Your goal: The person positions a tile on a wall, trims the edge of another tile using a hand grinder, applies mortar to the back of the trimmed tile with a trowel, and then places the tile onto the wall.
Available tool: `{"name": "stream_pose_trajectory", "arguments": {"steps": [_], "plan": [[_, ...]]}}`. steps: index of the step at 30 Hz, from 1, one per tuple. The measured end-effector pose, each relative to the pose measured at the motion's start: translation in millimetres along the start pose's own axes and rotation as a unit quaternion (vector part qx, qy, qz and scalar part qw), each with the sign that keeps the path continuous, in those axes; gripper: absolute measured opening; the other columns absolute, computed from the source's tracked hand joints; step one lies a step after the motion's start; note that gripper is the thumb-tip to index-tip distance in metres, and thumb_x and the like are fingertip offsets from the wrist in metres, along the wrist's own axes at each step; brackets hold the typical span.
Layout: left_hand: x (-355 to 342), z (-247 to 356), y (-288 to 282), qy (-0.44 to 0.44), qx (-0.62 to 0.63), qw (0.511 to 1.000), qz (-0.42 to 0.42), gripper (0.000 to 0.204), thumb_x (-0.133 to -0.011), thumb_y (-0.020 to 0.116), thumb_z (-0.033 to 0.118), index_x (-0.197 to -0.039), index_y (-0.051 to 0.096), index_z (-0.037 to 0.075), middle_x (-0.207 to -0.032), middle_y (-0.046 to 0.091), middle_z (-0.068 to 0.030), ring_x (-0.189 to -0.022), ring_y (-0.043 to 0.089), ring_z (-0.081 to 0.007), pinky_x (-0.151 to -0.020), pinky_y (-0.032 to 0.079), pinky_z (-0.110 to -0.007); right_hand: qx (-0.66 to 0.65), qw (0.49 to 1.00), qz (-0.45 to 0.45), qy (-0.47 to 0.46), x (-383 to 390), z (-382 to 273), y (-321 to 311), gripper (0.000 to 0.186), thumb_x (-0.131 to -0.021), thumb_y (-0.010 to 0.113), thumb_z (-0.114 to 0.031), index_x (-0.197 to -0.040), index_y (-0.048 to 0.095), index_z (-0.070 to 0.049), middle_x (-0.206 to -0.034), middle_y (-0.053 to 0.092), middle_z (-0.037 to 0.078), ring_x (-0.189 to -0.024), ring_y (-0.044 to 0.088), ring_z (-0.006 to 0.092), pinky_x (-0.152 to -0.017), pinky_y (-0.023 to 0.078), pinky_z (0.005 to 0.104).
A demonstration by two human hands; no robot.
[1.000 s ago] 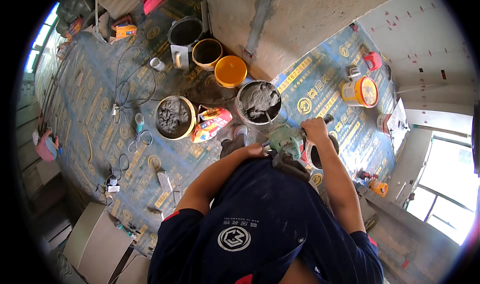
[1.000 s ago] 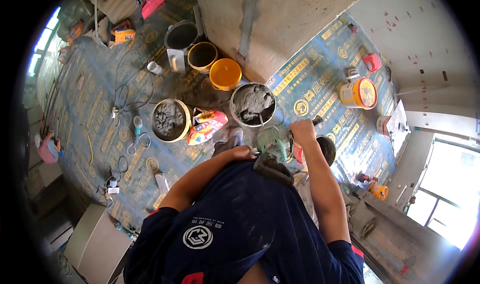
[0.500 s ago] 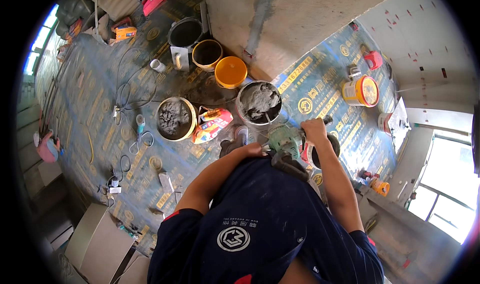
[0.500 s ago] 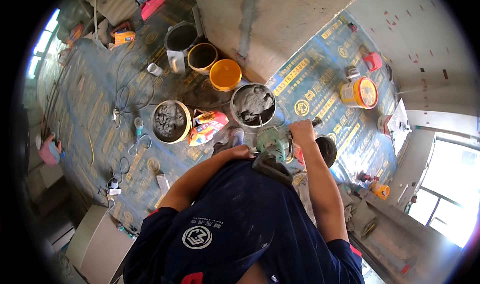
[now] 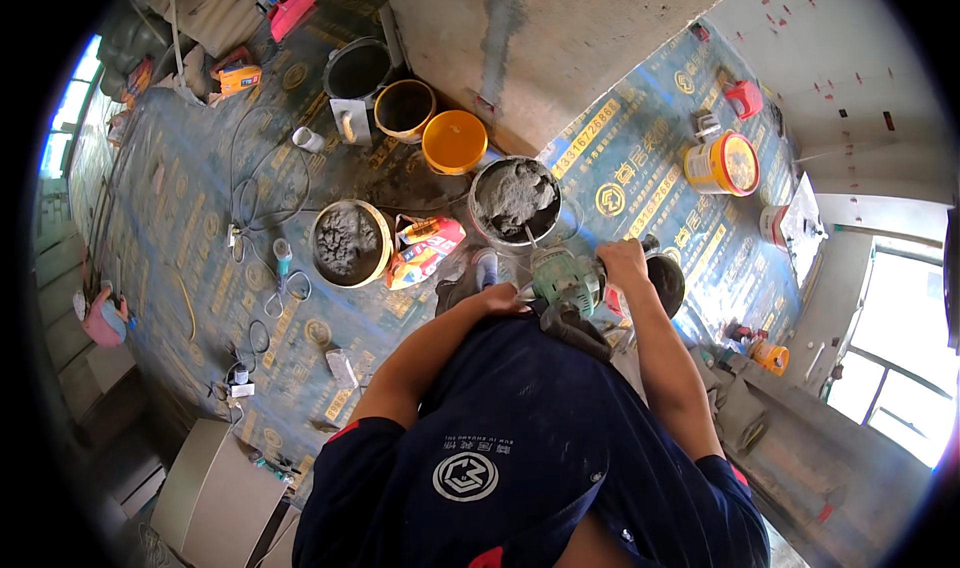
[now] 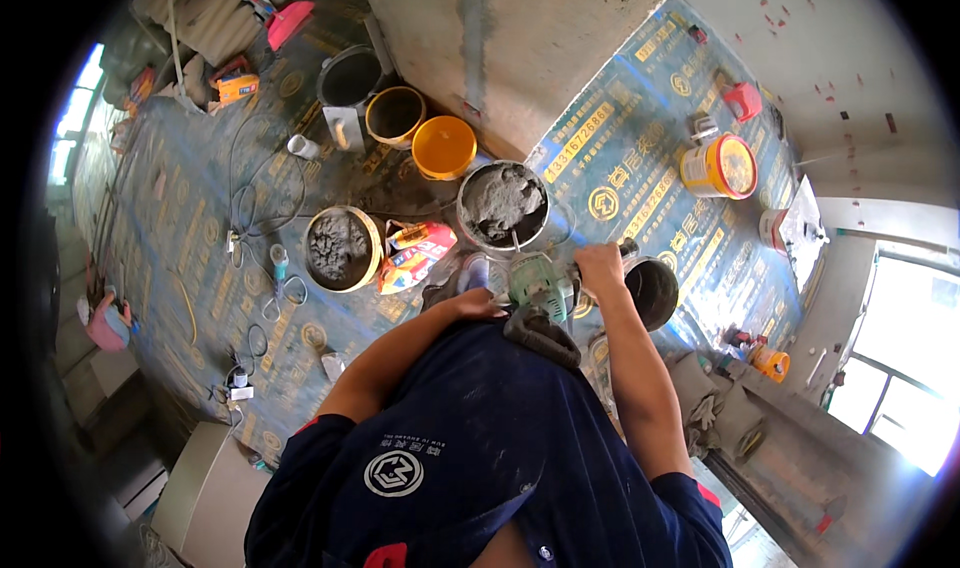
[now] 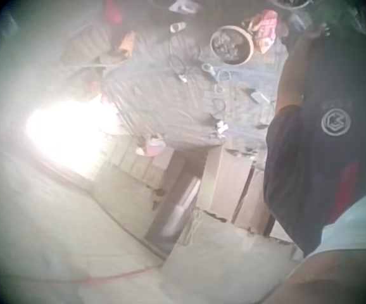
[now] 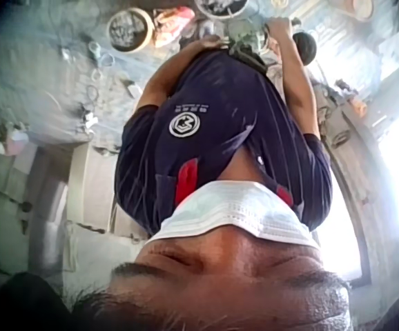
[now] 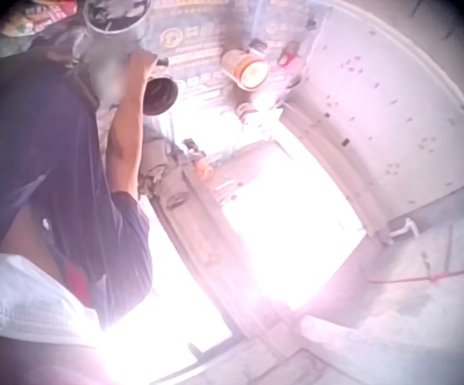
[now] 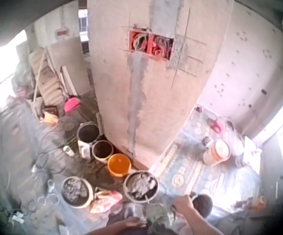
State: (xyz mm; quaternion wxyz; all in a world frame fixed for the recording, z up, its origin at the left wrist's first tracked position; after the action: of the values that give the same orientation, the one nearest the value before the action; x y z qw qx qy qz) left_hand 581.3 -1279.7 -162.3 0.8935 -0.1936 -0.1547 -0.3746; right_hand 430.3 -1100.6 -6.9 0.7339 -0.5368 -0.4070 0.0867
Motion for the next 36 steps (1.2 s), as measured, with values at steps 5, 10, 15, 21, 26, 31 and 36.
{"name": "stream_pose_trajectory", "arguments": {"steps": [5, 10, 15, 21, 26, 31, 36], "plan": [[5, -5, 0, -0.095, -0.072, 0.993, -0.026, 0.054, -0.079, 0.059, 0.054, -0.087, 0.068, 0.001, -0.082, 0.066, -0.0232, -0.078, 0.064, -0.0366, -0.068, 0.046, -0.046, -0.016, 0.999, 0.046, -0.003, -7, -3, 27, 0.009, -0.072, 0.061, -0.016, -0.081, 0.065, -0.016, -0.084, 0.066, 0.003, -0.087, 0.064, 0.0240, -0.074, 0.044, 0.0398], [-6, 16, 8, 0.004, 0.019, 0.999, -0.026, 0.054, -0.081, 0.060, 0.050, -0.106, 0.061, 0.002, -0.095, 0.063, -0.0248, -0.086, 0.061, -0.0378, -0.074, 0.045, -0.044, -0.018, 0.998, 0.058, 0.002, -5, 7, 51, 0.005, -0.070, 0.061, -0.017, -0.074, 0.064, -0.016, -0.076, 0.065, 0.003, -0.080, 0.064, 0.0233, -0.069, 0.046, 0.0378], [19, -114, 49, -0.101, 0.046, 0.984, 0.138, 0.045, -0.086, 0.059, 0.039, -0.109, 0.052, 0.002, -0.091, 0.059, -0.0177, -0.079, 0.059, -0.0342, -0.069, 0.046, -0.042, -0.012, 0.998, 0.052, -0.035, -52, -34, 21, 0.006, -0.067, 0.064, -0.019, -0.066, 0.069, -0.015, -0.071, 0.068, 0.006, -0.070, 0.066, 0.0235, -0.062, 0.049, 0.0400], [-2, -43, 33, -0.132, -0.036, 0.991, -0.007, 0.057, -0.086, 0.057, 0.038, -0.128, 0.043, 0.003, -0.095, 0.061, -0.0251, -0.082, 0.061, -0.0389, -0.066, 0.048, -0.045, -0.010, 0.999, 0.005, 0.032, -39, -22, 76, 0.005, -0.065, 0.069, -0.020, -0.069, 0.070, -0.017, -0.073, 0.068, 0.001, -0.078, 0.068, 0.0210, -0.066, 0.050, 0.0370], [27, -75, 25, 0.029, -0.093, 0.995, 0.010, 0.065, -0.083, 0.058, 0.035, -0.136, 0.039, 0.002, -0.087, 0.063, -0.0274, -0.079, 0.062, -0.0411, -0.064, 0.048, -0.046, -0.014, 0.998, 0.053, 0.024, -41, -32, 71, 0.006, -0.075, 0.063, -0.024, -0.072, 0.068, -0.023, -0.077, 0.067, -0.006, -0.086, 0.064, 0.0159, -0.078, 0.042, 0.0360], [-6, -111, 22, 0.043, -0.127, 0.991, 0.011, 0.069, -0.085, 0.057, 0.030, -0.143, 0.028, 0.009, -0.092, 0.063, -0.0259, -0.078, 0.062, -0.0413, -0.062, 0.048, -0.046, -0.032, 0.999, 0.014, 0.027, -58, -48, 76, 0.007, -0.075, 0.063, -0.024, -0.073, 0.070, -0.023, -0.078, 0.068, -0.007, -0.085, 0.064, 0.0153, -0.078, 0.042, 0.0374], [8, -101, 59, -0.069, -0.092, 0.993, -0.028, 0.065, -0.083, 0.061, 0.028, -0.140, 0.036, 0.012, -0.092, 0.063, -0.0268, -0.083, 0.061, -0.0420, -0.074, 0.047, -0.049, -0.049, 0.999, -0.008, 0.017, -25, -27, 118, 0.007, -0.068, 0.066, -0.021, -0.063, 0.068, -0.016, -0.067, 0.067, 0.002, -0.066, 0.066, 0.0210, -0.055, 0.046, 0.0408]]}}
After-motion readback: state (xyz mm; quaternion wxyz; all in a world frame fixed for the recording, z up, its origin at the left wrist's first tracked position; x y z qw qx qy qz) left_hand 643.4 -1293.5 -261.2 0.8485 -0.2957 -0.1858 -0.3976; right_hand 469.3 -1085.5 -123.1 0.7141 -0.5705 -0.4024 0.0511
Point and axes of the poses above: each hand's wrist, its own x-axis away from the middle knuckle, its own y-axis out of the palm, z = x × y, the point moved 5 cm from there along -x, towards the middle knuckle
